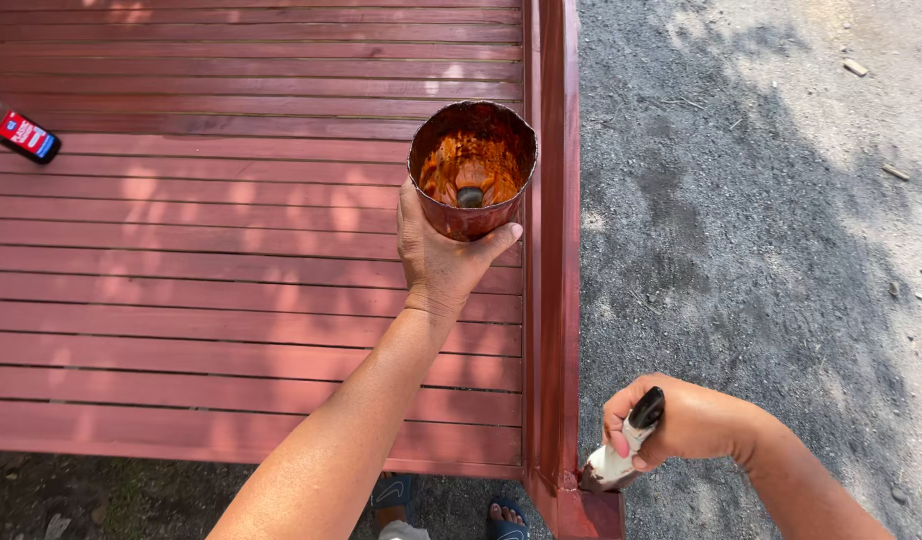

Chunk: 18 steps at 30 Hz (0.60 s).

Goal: The person applies reddish-brown wood stain to a slatted wooden bench frame outdoors, holding a cut container of stain in one hand and brushing the stain onto the frame edges, legs, and slats with a brush in the other hand, working around the furniture piece.

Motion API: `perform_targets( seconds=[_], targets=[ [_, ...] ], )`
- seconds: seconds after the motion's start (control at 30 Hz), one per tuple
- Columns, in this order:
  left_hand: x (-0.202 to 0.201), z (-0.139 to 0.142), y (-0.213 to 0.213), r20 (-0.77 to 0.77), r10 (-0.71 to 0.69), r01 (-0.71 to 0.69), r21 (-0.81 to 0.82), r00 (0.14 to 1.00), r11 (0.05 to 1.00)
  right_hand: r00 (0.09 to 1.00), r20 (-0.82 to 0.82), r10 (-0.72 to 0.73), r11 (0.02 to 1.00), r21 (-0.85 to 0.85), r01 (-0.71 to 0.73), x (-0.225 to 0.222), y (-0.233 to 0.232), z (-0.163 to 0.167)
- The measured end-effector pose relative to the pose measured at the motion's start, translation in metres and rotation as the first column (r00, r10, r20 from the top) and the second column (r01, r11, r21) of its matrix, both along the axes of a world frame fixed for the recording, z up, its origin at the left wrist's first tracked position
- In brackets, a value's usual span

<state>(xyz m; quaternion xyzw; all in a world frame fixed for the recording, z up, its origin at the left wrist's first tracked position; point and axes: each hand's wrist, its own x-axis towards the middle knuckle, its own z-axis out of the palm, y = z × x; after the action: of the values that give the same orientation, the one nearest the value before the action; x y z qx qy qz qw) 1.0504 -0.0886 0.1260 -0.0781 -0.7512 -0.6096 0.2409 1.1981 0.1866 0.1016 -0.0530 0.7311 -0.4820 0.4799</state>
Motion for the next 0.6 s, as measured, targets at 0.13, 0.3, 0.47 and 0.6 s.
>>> perform_targets(
  seconds=[0.13, 0.3, 0.47, 0.6],
  targets=[
    [-0.021, -0.003, 0.012, -0.01, -0.161, 0.161, 0.095, 0.987, 0.982, 0.995, -0.043, -0.094, 0.989, -0.118, 0.088, 0.007, -0.006, 0.06],
    [-0.043, -0.005, 0.02, -0.105, -0.319, 0.328, 0.092, 0.942, 0.94, 0.913, -0.111, -0.392, 0.92, -0.022, 0.392, 0.027, -0.045, 0.101],
    [-0.048, 0.001, 0.005, -0.04, -0.414, 0.415, -0.005, 0.909, 0.91, 0.841, -0.311, -0.442, 0.706, 0.459, 0.54, 0.028, -0.119, 0.082],
    [-0.042, 0.006, -0.019, 0.035, -0.475, 0.475, 0.002, 0.879, 0.88, 0.888, -0.348, -0.302, 0.567, 0.683, 0.461, 0.03, -0.159, 0.076]
  ],
)
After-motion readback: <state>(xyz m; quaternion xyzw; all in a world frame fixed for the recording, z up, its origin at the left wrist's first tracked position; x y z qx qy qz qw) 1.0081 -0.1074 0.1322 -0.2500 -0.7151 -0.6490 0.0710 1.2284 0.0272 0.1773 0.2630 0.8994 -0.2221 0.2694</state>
